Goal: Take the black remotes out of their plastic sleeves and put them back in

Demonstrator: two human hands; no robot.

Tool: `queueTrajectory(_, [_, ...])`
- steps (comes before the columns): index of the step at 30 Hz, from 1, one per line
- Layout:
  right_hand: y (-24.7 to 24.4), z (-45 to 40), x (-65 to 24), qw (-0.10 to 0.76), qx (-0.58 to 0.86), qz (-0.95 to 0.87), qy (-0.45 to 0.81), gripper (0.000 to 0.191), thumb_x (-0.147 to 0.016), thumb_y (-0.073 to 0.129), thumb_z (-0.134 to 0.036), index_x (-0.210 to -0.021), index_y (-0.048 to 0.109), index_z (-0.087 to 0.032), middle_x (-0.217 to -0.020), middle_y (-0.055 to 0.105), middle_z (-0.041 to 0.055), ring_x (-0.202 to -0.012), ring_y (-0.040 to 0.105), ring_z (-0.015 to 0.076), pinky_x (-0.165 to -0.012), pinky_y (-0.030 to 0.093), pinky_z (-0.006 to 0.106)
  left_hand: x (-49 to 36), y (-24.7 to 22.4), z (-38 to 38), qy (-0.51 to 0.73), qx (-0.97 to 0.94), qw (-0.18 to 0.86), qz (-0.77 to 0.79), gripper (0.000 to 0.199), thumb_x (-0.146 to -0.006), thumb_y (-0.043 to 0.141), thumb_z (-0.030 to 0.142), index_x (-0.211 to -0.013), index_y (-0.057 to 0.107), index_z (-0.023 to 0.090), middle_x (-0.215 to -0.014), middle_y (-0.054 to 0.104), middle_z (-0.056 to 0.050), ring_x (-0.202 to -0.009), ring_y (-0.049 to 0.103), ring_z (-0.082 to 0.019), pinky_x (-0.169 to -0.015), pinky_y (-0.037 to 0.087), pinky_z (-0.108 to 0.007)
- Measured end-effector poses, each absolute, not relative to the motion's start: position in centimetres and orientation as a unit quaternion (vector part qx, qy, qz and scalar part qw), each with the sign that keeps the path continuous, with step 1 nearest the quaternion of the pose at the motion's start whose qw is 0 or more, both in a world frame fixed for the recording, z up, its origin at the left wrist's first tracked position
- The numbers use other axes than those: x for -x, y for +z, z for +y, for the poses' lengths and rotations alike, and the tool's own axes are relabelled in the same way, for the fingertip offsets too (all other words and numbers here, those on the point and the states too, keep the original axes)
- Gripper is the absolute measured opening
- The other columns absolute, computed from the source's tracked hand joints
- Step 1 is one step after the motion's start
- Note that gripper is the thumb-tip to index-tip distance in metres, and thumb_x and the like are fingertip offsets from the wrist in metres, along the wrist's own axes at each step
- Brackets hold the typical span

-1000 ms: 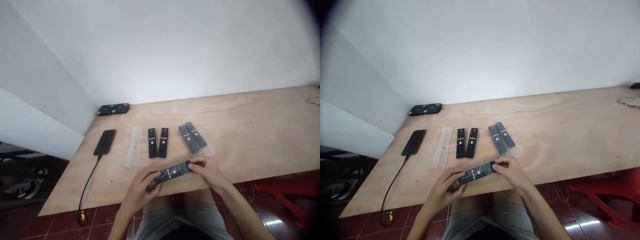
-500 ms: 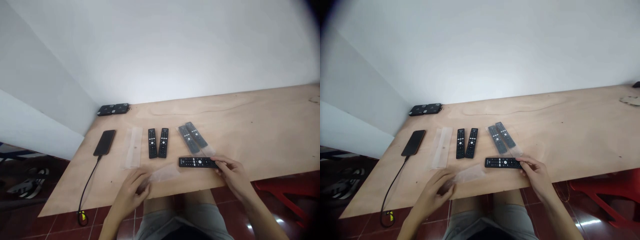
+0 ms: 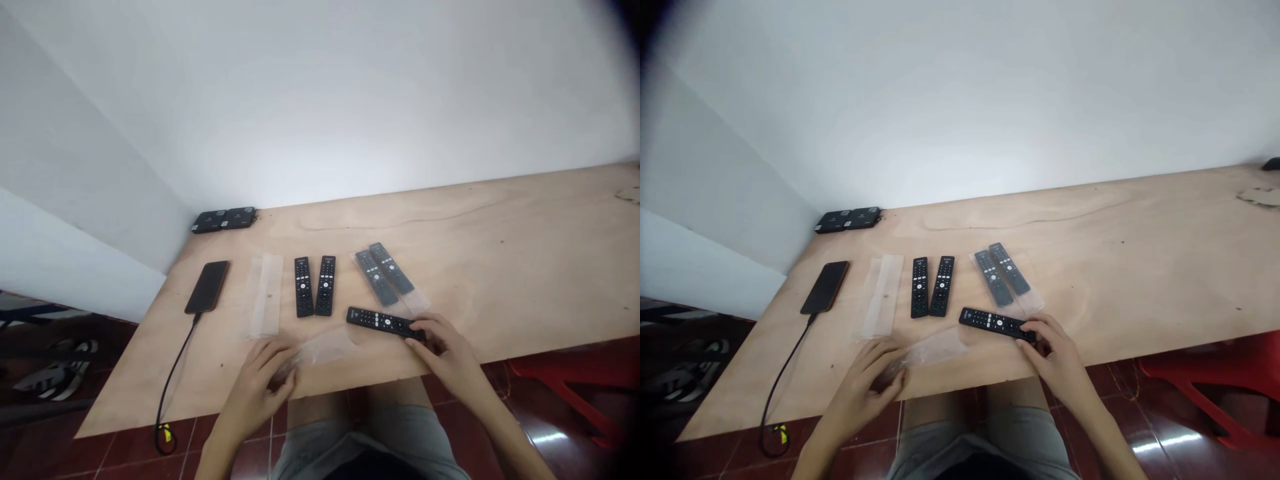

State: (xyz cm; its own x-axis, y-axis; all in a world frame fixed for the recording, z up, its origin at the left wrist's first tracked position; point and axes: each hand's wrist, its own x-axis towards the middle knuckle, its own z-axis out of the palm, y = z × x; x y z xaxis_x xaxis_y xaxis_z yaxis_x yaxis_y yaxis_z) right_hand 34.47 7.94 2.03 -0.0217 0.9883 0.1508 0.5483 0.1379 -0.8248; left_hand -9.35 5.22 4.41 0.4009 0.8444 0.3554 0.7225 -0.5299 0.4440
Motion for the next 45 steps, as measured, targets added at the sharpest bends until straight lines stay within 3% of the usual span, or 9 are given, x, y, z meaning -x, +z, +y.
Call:
queueTrajectory(2, [2.2, 7.8, -34.3, 0.360, 0.588, -0.675, 0.261, 0.029, -0.103, 0.074, -0.051, -0.115, 0.079, -0.025, -0.129, 0.070, 0.0136, -0.072, 0.064, 0.0200, -0.072, 0.062, 0.041, 9.5, 4.5, 5.1, 0.275, -0.834, 0.099, 0.469, 0.035, -0.101, 0.067, 0.012, -0.134, 0.072, 0.026, -0.128, 0.076, -0.010, -0.123, 0.069, -0.029, -0.106, 0.061, -0.048])
queueTrajectory(6, [2.3, 7.4, -32.0, 0.335, 0.583, -0.709, 0.210, 0.031, -0.107, 0.070, -0.050, -0.128, 0.077, -0.028, -0.124, 0.070, 0.0131, -0.101, 0.074, 0.0311, -0.091, 0.065, 0.047, 9.8, 4.6, 4.7, 0.277, -0.840, 0.080, 0.460, 0.043, -0.098, 0.065, 0.007, -0.137, 0.071, 0.025, -0.135, 0.075, -0.011, -0.131, 0.065, -0.031, -0.111, 0.059, -0.053])
queueTrajectory(10, [2.0, 7.0, -28.3, 0.344, 0.583, -0.722, 0.141, 0.038, -0.110, 0.066, -0.046, -0.142, 0.075, -0.027, -0.123, 0.072, 0.0158, -0.106, 0.075, 0.0356, -0.094, 0.065, 0.052, 9.6, 4.8, 4.5, 0.277, -0.837, 0.079, 0.465, 0.052, -0.097, 0.064, 0.008, -0.145, 0.069, 0.026, -0.141, 0.074, -0.012, -0.135, 0.065, -0.033, -0.112, 0.060, -0.056])
queueTrajectory(16, [1.4, 7.3, -25.3, 0.305, 0.564, -0.763, 0.082, 0.044, -0.114, 0.058, -0.040, -0.153, 0.068, -0.022, -0.136, 0.074, 0.0206, -0.118, 0.074, 0.0403, -0.096, 0.065, 0.057, 9.3, 4.9, 4.5, 0.284, -0.835, 0.084, 0.464, 0.045, -0.096, 0.065, 0.010, -0.138, 0.073, 0.026, -0.136, 0.076, -0.012, -0.132, 0.067, -0.033, -0.110, 0.061, -0.056])
queueTrajectory(26, [1.4, 14.2, -22.3, 0.295, 0.541, -0.787, 0.032, 0.040, -0.115, 0.058, -0.042, -0.136, 0.077, -0.014, -0.105, 0.078, 0.0182, -0.099, 0.071, 0.0381, -0.092, 0.059, 0.054, 8.9, 4.6, 4.5, 0.263, -0.842, 0.074, 0.464, 0.039, -0.097, 0.065, 0.011, -0.132, 0.074, 0.024, -0.134, 0.074, -0.013, -0.129, 0.065, -0.033, -0.108, 0.060, -0.055])
queueTrajectory(30, [2.1, 15.6, -21.9, 0.295, 0.530, -0.795, 0.028, 0.040, -0.115, 0.058, -0.042, -0.138, 0.076, -0.015, -0.113, 0.075, 0.0187, -0.104, 0.067, 0.0375, -0.093, 0.055, 0.052, 8.7, 4.6, 4.4, 0.264, -0.842, 0.072, 0.466, 0.040, -0.096, 0.066, 0.009, -0.131, 0.074, 0.024, -0.134, 0.074, -0.012, -0.129, 0.065, -0.033, -0.110, 0.059, -0.054])
queueTrajectory(37, [2.9, 14.5, -21.1, 0.237, 0.421, -0.875, 0.018, 0.038, -0.114, 0.060, -0.028, -0.150, 0.071, -0.033, -0.160, 0.066, 0.0097, -0.144, 0.053, 0.0396, -0.113, 0.046, 0.058, 8.9, 4.9, 4.5, 0.255, -0.840, 0.087, 0.471, 0.037, -0.099, 0.065, 0.014, -0.132, 0.074, 0.026, -0.136, 0.073, -0.013, -0.130, 0.065, -0.033, -0.109, 0.060, -0.055])
queueTrajectory(40, [2.8, 14.6, -20.5, 0.235, 0.416, -0.878, 0.028, 0.035, -0.114, 0.063, -0.033, -0.147, 0.073, -0.033, -0.160, 0.067, 0.0098, -0.149, 0.052, 0.0401, -0.118, 0.043, 0.062, 9.0, 4.9, 4.4, 0.248, -0.842, 0.093, 0.471, 0.035, -0.101, 0.067, 0.017, -0.133, 0.074, 0.026, -0.137, 0.073, -0.013, -0.132, 0.064, -0.034, -0.110, 0.059, -0.056])
queueTrajectory(45, [2.9, 15.3, -20.1, 0.270, 0.420, -0.865, 0.044, 0.026, -0.116, 0.060, -0.029, -0.135, 0.078, -0.028, -0.149, 0.075, 0.0111, -0.145, 0.059, 0.0360, -0.118, 0.041, 0.059, 9.1, 5.0, 4.5, 0.244, -0.842, 0.106, 0.469, 0.030, -0.104, 0.069, 0.020, -0.133, 0.075, 0.026, -0.138, 0.072, -0.013, -0.132, 0.064, -0.034, -0.112, 0.058, -0.055])
